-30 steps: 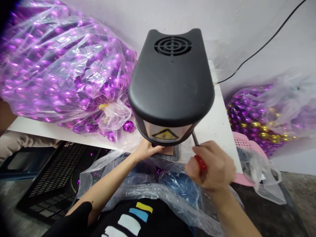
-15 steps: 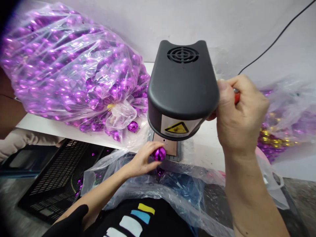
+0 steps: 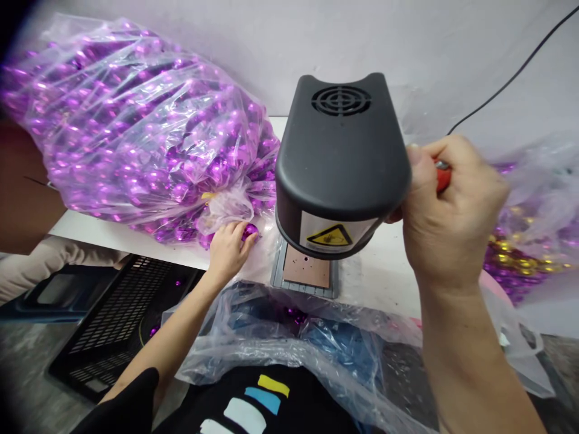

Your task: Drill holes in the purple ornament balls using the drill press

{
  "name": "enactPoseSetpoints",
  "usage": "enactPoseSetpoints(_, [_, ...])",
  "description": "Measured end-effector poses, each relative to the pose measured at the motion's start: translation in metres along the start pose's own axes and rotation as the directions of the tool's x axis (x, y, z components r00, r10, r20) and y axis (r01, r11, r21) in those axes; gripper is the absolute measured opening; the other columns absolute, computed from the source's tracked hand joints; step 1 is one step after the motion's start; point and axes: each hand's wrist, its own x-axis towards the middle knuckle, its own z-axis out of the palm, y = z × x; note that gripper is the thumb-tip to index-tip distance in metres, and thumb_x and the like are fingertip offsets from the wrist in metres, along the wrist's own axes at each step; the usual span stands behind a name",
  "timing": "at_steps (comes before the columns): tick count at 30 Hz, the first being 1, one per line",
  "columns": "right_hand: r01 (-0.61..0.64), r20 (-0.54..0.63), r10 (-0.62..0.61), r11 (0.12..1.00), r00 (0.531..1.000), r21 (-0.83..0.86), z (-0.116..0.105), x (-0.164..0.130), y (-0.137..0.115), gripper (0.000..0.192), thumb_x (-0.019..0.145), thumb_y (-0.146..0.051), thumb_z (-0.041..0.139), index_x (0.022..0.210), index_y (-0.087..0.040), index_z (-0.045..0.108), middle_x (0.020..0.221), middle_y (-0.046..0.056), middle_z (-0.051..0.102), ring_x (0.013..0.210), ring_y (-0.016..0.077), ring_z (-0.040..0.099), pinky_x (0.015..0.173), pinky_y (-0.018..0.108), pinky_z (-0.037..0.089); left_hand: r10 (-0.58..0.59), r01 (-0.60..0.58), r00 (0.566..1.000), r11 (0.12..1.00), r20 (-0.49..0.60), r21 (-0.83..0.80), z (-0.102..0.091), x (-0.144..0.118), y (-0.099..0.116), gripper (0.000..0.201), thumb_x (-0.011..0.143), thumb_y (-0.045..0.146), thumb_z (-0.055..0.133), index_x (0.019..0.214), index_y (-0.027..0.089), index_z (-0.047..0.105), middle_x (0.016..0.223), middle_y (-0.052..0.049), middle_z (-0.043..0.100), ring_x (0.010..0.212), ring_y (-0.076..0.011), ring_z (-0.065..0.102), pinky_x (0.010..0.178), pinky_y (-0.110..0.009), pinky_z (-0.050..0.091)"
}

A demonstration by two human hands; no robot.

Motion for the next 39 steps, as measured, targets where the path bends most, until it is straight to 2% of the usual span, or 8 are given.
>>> enactPoseSetpoints(4, [-0.007, 0.002, 0.007, 1.0, 1.0, 0.002, -0.001, 0.001, -0.003, 0.024, 0.086, -0.031, 0.068, 0.074, -0.011, 0.062, 0.062, -0.002, 0.048, 0.062, -0.0001, 0.041, 0.057, 0.017, 0.03, -0.128, 0.099, 0.984, 0.971, 0.123, 0.218, 0.005, 0.028, -0.008, 0.036, 0.094, 0.042, 0.063, 0.107, 0.01, 0.071, 0.103, -0.022, 0.07, 0.105, -0.0407, 0.065, 0.093, -0.053, 0.047])
enactPoseSetpoints(8, [-0.019, 0.036, 0.02, 1.0, 0.999, -0.012, -0.002, 0.0, -0.005, 0.027, 0.087, -0.034, 0.067, 0.075, -0.011, 0.062, 0.062, -0.003, 0.045, 0.062, 0.0, 0.037, 0.056, 0.016, 0.026, -0.147, 0.167, 0.986, 0.928, 0.084, -0.332, -0.006, 0.013, -0.004, 0.041, 0.09, 0.044, 0.068, 0.123, 0.019, 0.068, 0.113, -0.013, 0.07, 0.1, -0.0285, 0.066, 0.083, -0.039, 0.052])
enactPoseSetpoints(11, [-0.012, 0.038, 0.011, 1.0, 0.999, 0.019, -0.001, 0.0, -0.004, 0.028, 0.087, -0.035, 0.067, 0.074, -0.011, 0.059, 0.063, -0.003, 0.043, 0.063, 0.0002, 0.036, 0.056, 0.016, 0.027, -0.117, 0.347, 0.937, 0.426, 0.329, -0.836, -0.009, -0.008, 0.008, 0.052, 0.09, 0.05, 0.067, 0.134, 0.021, 0.063, 0.112, -0.009, 0.071, 0.081, -0.0175, 0.066, 0.065, -0.028, 0.051])
enactPoseSetpoints(13, [-0.012, 0.027, 0.011, 0.999, 1.0, 0.03, 0.0, 0.0, -0.004, 0.029, 0.087, -0.034, 0.068, 0.073, -0.011, 0.058, 0.064, -0.002, 0.045, 0.064, 0.0004, 0.038, 0.057, 0.015, 0.029, 0.014, 0.513, 0.856, 0.09, 0.516, -0.854, -0.002, -0.018, 0.019, 0.053, 0.088, 0.05, 0.071, 0.131, 0.02, 0.065, 0.108, -0.01, 0.072, 0.077, -0.0154, 0.067, 0.06, -0.025, 0.05])
enactPoseSetpoints(16, [-0.01, 0.03, 0.01, 1.0, 1.0, 0.019, 0.0, 0.0, -0.004, 0.03, 0.086, -0.036, 0.069, 0.074, -0.011, 0.058, 0.063, -0.003, 0.043, 0.062, 0.0001, 0.036, 0.055, 0.015, 0.028, 0.098, 0.604, 0.797, -0.094, 0.596, -0.792, 0.019, -0.022, 0.036, 0.05, 0.085, 0.053, 0.074, 0.12, 0.018, 0.068, 0.104, -0.011, 0.072, 0.08, -0.0161, 0.069, 0.06, -0.024, 0.053])
enactPoseSetpoints(21, [-0.008, 0.082, 0.008, 1.0, 0.997, -0.01, -0.002, 0.001, -0.008, 0.043, 0.091, -0.05, 0.062, 0.076, -0.011, 0.058, 0.061, -0.004, 0.034, 0.058, -0.0006, 0.029, 0.051, 0.015, 0.021, -0.011, 0.434, 0.9, 0.116, 0.436, -0.893, 0.046, -0.014, 0.052, 0.051, 0.083, 0.05, 0.078, 0.12, 0.018, 0.065, 0.108, -0.008, 0.072, 0.086, -0.0159, 0.067, 0.064, -0.023, 0.055])
enactPoseSetpoints(27, [0.013, 0.062, -0.013, 1.0, 0.998, 0.008, 0.0, 0.001, -0.012, 0.04, 0.091, -0.047, 0.062, 0.074, -0.011, 0.056, 0.061, -0.004, 0.035, 0.057, -0.001, 0.03, 0.051, 0.014, 0.021, 0.037, 0.136, 0.985, 0.444, 0.169, -0.886, 0.065, -0.016, 0.059, 0.05, 0.088, 0.045, 0.075, 0.129, 0.02, 0.063, 0.126, -0.012, 0.069, 0.108, -0.0236, 0.067, 0.094, -0.041, 0.056])
enactPoseSetpoints(39, [-0.024, 0.064, 0.023, 1.0, 0.998, 0.019, 0.0, 0.0, -0.016, 0.039, 0.091, -0.047, 0.061, 0.075, -0.012, 0.056, 0.062, -0.003, 0.039, 0.058, -0.001, 0.032, 0.054, 0.015, 0.022, 0.284, -0.241, 0.958, 0.697, -0.049, -0.676, 0.077, -0.02, 0.067, 0.047, 0.09, 0.043, 0.074, 0.13, 0.021, 0.061, 0.125, -0.012, 0.07, 0.115, -0.0287, 0.064, 0.1, -0.046, 0.05])
